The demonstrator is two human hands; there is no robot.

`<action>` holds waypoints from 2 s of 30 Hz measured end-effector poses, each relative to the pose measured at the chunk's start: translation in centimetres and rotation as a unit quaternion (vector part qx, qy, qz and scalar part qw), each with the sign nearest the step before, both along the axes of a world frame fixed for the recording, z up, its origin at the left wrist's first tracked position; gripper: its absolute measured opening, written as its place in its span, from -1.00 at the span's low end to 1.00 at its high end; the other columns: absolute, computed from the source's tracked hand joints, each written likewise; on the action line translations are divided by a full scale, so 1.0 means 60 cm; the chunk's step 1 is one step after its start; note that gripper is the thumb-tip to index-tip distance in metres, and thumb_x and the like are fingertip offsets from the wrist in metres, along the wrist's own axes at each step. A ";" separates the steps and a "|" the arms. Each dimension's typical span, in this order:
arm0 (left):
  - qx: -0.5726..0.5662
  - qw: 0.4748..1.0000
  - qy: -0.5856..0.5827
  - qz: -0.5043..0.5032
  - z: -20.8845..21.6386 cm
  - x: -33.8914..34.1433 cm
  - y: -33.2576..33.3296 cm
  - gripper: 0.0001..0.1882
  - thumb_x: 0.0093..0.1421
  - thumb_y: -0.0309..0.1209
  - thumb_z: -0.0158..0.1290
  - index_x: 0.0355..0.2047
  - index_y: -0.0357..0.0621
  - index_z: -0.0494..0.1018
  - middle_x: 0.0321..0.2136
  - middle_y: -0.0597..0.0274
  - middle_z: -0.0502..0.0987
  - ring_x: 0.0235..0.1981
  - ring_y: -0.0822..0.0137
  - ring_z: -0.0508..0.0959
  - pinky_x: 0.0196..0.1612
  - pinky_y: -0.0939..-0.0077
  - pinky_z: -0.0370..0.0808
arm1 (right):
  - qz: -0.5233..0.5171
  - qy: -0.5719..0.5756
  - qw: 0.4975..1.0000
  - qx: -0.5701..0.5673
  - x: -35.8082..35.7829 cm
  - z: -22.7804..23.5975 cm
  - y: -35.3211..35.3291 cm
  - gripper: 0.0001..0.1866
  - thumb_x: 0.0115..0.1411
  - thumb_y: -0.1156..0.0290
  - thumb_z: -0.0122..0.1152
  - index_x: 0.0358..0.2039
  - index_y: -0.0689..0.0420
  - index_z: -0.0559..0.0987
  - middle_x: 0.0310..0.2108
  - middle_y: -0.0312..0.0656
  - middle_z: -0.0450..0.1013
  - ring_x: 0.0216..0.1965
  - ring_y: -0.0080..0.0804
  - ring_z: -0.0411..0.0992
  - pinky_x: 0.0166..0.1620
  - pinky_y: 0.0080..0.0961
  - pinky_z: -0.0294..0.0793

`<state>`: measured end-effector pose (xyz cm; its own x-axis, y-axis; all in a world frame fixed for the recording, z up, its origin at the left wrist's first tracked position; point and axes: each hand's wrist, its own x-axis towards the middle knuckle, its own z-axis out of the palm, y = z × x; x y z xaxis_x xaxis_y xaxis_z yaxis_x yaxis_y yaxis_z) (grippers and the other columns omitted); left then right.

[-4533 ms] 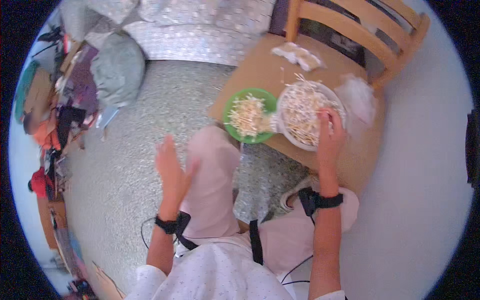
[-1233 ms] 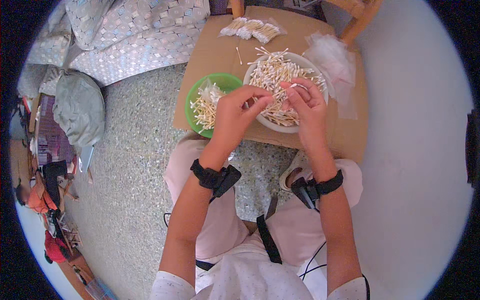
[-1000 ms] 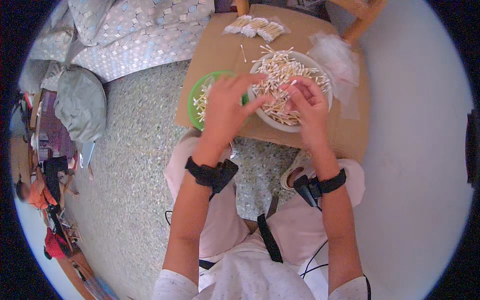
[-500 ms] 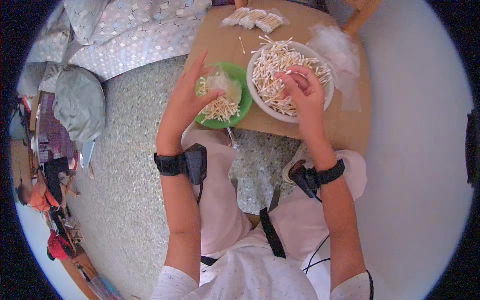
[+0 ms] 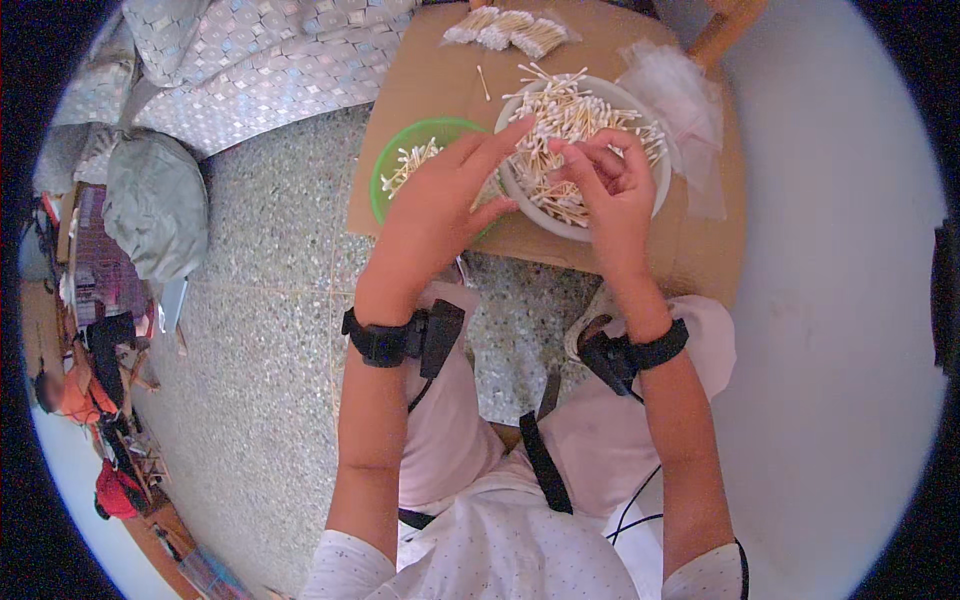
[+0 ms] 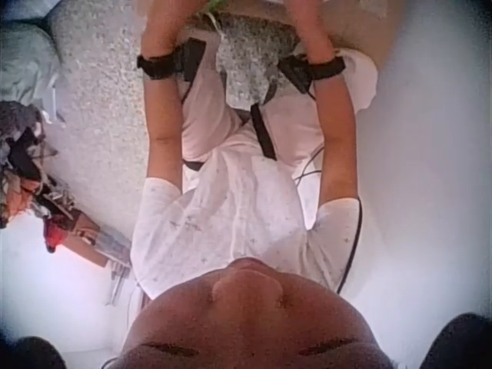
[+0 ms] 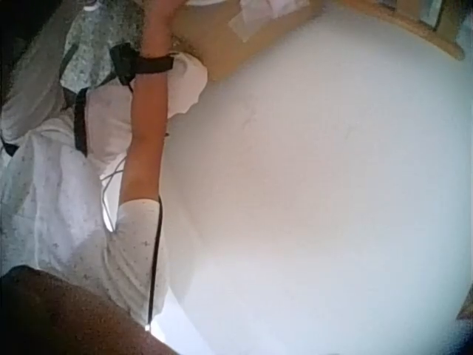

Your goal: Sorting cotton swabs and packaging them into small plastic bags.

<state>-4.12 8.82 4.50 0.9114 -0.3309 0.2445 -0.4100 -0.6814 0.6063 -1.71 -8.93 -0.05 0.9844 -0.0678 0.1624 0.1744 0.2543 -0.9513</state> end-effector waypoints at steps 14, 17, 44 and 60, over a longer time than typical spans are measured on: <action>-0.087 0.996 -0.014 0.004 -0.009 0.001 -0.022 -0.22 -0.05 -0.62 0.16 0.21 0.08 0.21 -0.16 0.05 0.47 -0.11 0.07 0.47 -0.04 0.30 0.41 | 0.018 -0.052 0.991 -0.125 -0.008 0.002 0.009 -0.85 0.11 0.50 0.21 -0.27 0.17 0.54 -0.31 -0.22 0.54 -0.24 -0.44 0.52 -0.16 -0.51 0.48; -0.097 0.995 -0.006 0.010 -0.012 0.003 -0.020 -0.24 -0.04 -0.62 0.15 0.21 0.06 0.22 -0.16 0.05 0.47 -0.12 0.08 0.48 -0.04 0.30 0.41 | 0.028 -0.128 0.952 -0.278 -0.002 0.000 0.004 -0.86 0.09 0.40 0.22 -0.32 0.14 0.59 -0.32 -0.21 0.55 -0.25 -0.35 0.51 -0.09 -0.38 0.41; -0.067 0.995 -0.070 0.040 -0.004 0.013 -0.015 -0.53 0.09 -0.29 0.15 0.02 -0.12 0.39 -0.10 0.05 0.47 -0.06 0.08 0.45 -0.01 0.30 0.36 | -0.145 -0.090 0.848 -0.502 0.034 -0.013 -0.078 -0.75 0.05 0.18 0.26 -0.30 0.03 0.61 -0.25 -0.13 0.48 -0.17 -0.14 0.42 -0.10 -0.27 0.39; -0.129 0.984 -0.121 0.019 -0.037 0.049 -0.045 -0.72 0.05 -0.33 0.17 -0.22 -0.15 0.55 -0.20 0.13 0.52 -0.14 0.11 0.47 -0.04 0.32 0.38 | -0.053 -0.031 0.997 -0.040 0.015 0.012 -0.033 -0.78 0.20 0.43 0.14 -0.16 0.20 0.58 -0.18 -0.19 0.54 -0.13 -0.45 0.47 -0.03 -0.54 0.40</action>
